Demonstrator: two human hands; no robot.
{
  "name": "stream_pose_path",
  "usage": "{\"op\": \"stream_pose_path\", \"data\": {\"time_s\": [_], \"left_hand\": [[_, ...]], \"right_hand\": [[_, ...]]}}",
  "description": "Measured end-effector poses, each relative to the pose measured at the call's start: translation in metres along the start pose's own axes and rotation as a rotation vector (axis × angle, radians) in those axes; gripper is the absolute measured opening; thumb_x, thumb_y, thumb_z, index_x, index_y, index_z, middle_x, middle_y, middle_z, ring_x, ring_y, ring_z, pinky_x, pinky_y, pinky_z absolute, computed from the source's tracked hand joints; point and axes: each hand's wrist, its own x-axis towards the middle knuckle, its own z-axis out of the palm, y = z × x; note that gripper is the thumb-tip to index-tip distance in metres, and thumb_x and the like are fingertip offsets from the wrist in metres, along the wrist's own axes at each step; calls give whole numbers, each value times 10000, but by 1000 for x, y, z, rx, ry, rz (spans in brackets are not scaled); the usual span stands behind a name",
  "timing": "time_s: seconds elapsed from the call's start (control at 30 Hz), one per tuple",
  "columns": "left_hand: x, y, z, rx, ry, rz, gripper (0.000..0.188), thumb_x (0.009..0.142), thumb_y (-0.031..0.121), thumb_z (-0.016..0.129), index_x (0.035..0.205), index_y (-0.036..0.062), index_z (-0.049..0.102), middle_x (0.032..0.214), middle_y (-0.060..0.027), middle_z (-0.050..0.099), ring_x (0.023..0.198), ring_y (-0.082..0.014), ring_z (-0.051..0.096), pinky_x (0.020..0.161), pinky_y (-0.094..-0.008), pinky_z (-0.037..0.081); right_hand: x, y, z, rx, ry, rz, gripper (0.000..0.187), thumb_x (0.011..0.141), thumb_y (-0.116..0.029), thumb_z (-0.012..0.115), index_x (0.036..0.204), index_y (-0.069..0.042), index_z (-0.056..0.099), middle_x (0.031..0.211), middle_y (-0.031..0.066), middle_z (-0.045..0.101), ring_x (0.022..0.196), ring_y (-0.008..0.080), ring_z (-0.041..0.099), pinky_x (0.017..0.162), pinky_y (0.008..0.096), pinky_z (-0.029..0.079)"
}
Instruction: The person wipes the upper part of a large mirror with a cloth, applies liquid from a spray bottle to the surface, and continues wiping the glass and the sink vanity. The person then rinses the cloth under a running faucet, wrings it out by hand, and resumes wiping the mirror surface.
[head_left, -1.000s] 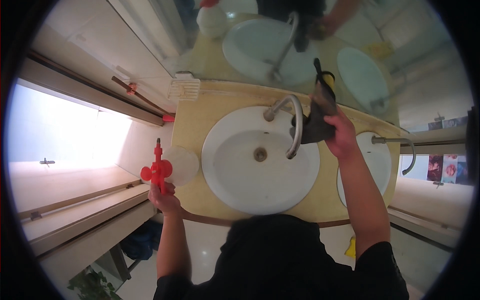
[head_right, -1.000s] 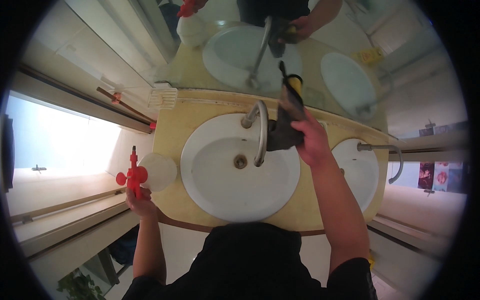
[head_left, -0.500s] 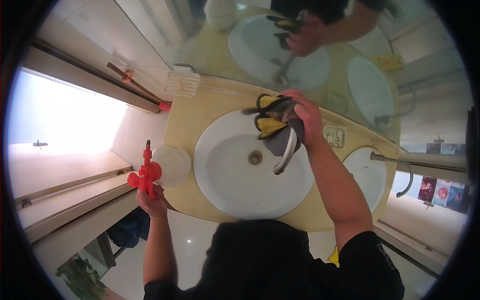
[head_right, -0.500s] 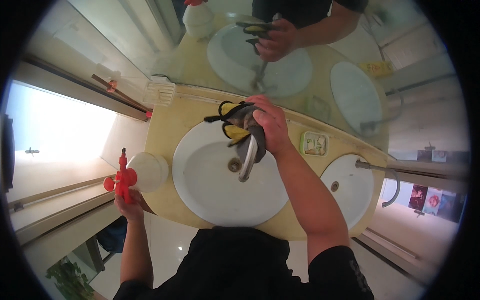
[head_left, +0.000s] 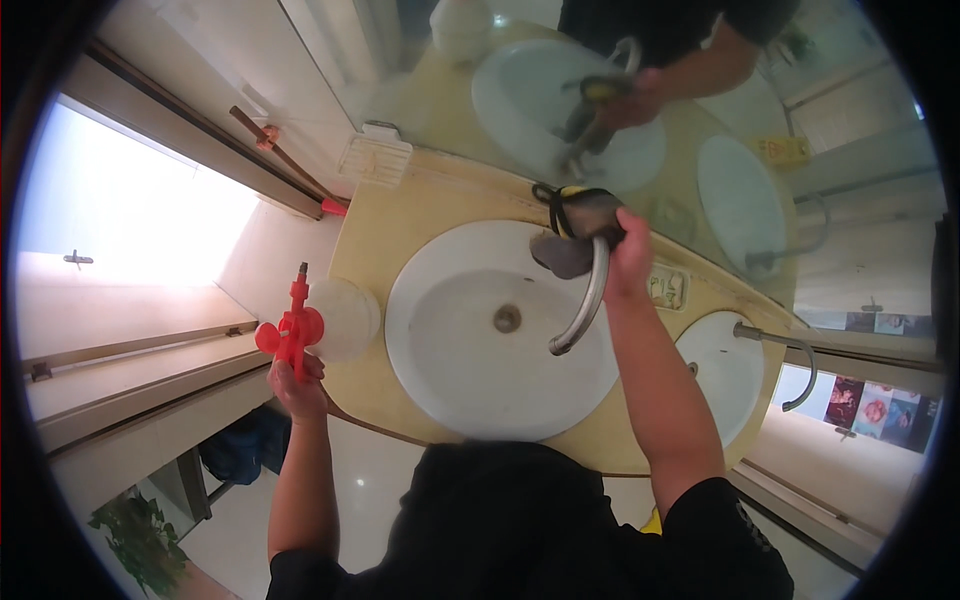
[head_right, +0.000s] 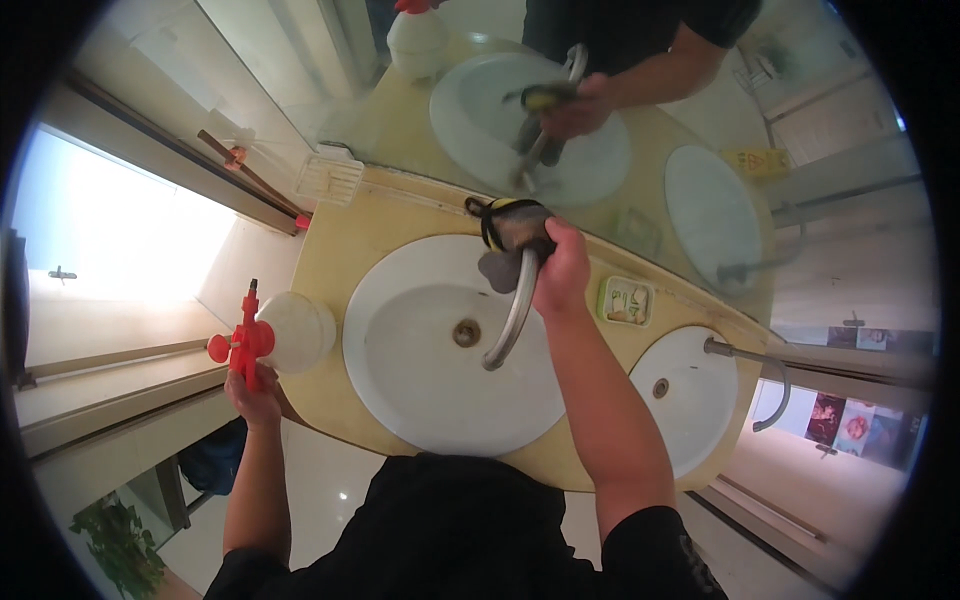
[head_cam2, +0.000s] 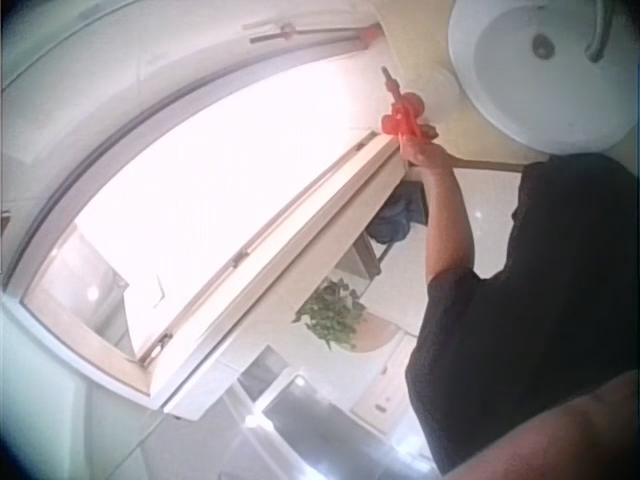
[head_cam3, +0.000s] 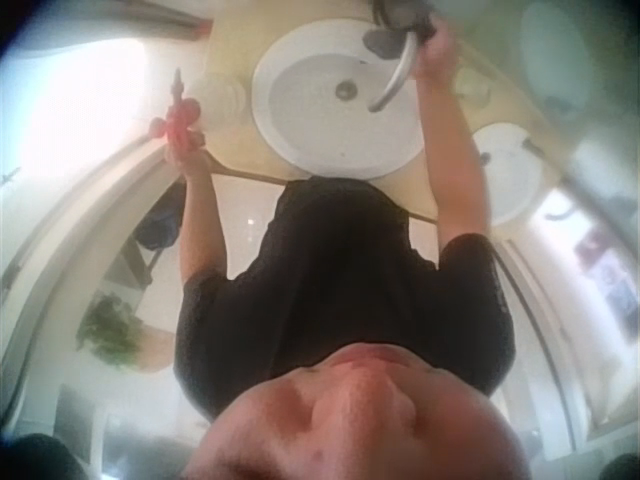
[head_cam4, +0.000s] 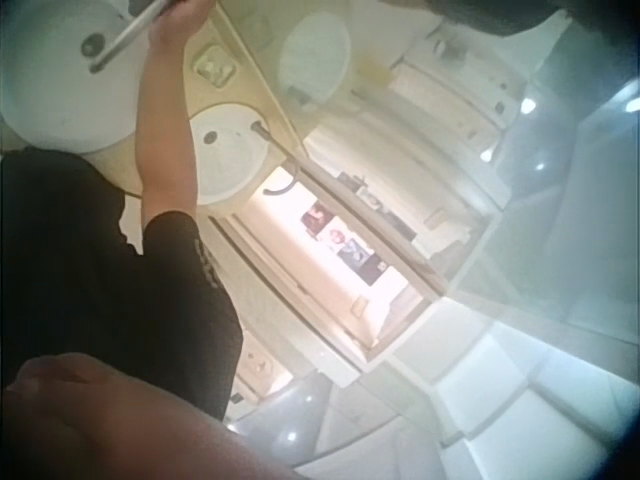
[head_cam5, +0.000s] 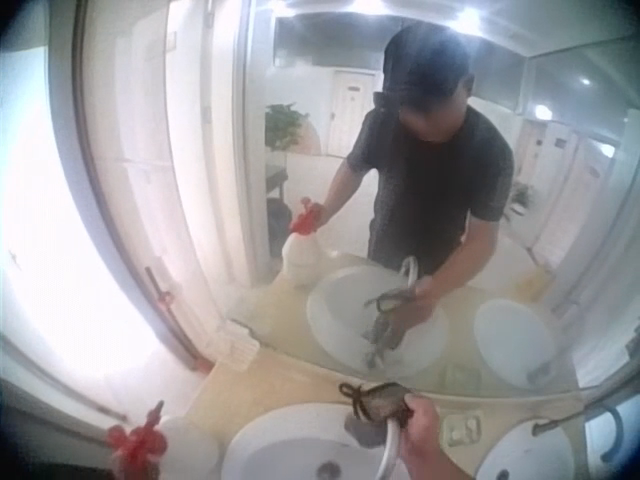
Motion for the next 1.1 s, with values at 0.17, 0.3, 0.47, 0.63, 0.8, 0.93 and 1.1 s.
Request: {"op": "stream_pose_path", "data": {"time_s": [0.17, 0.3, 0.47, 0.63, 0.8, 0.93, 1.1], "left_hand": [[-1, 1, 0, 0, -1, 35, 613, 937, 594, 422, 786, 18, 568, 579, -50, 519, 506, -146, 497, 465, -251, 373], [-2, 1, 3, -36, 57, 1, 612, 934, 594, 440, 793, 12, 566, 590, -56, 523, 513, -143, 497, 465, -249, 368], [-1, -2, 0, 4, 6, 28, 698, 938, 610, 420, 952, -60, 614, 580, -46, 502, 497, -129, 476, 490, -255, 382], [-1, 0, 0, 8, 3, 48, 683, 933, 613, 428, 899, -45, 607, 574, -50, 510, 496, -129, 483, 484, -248, 377], [-1, 2, 1, 32, -15, 64, 670, 934, 616, 420, 866, -29, 590, 565, -52, 506, 496, -127, 481, 484, -243, 373], [-2, 0, 2, 42, 26, 37, 665, 934, 627, 401, 801, -5, 560, 558, -53, 495, 496, -138, 476, 475, -255, 360], [1, -1, 7, 13, 43, 31, 665, 927, 638, 397, 724, 20, 534, 543, -53, 478, 488, -150, 465, 465, -264, 341]], "right_hand": [[-42, -50, 20, -1274, -850, -799, 169, 707, -166, 566, 826, -47, 582, 780, 90, 591, 776, 271, 582, 762, 364, 459], [-73, -35, 5, -1588, -1164, -1393, 142, 765, -227, 552, 812, -94, 571, 835, 40, 574, 840, 230, 571, 841, 400, 454], [-63, -18, -20, -1587, -1242, -1722, 224, 856, -352, 523, 844, -143, 603, 900, 49, 582, 953, 260, 573, 913, 455, 428], [-35, -48, 18, -1395, -1166, -1291, 195, 657, -227, 676, 732, -92, 557, 867, 59, 549, 859, 271, 553, 883, 450, 465], [-11, -46, 15, -1243, -1010, -1020, 184, 610, -163, 672, 697, -46, 559, 818, 99, 550, 802, 286, 546, 831, 412, 471], [27, -24, -13, -773, -482, -205, 152, 743, -192, 635, 762, -46, 596, 823, 74, 596, 783, 216, 558, 776, 342, 467], [65, 47, -77, -159, -139, 361, 133, 847, -202, 611, 886, -76, 634, 858, 19, 623, 790, 164, 581, 746, 301, 473]]}}
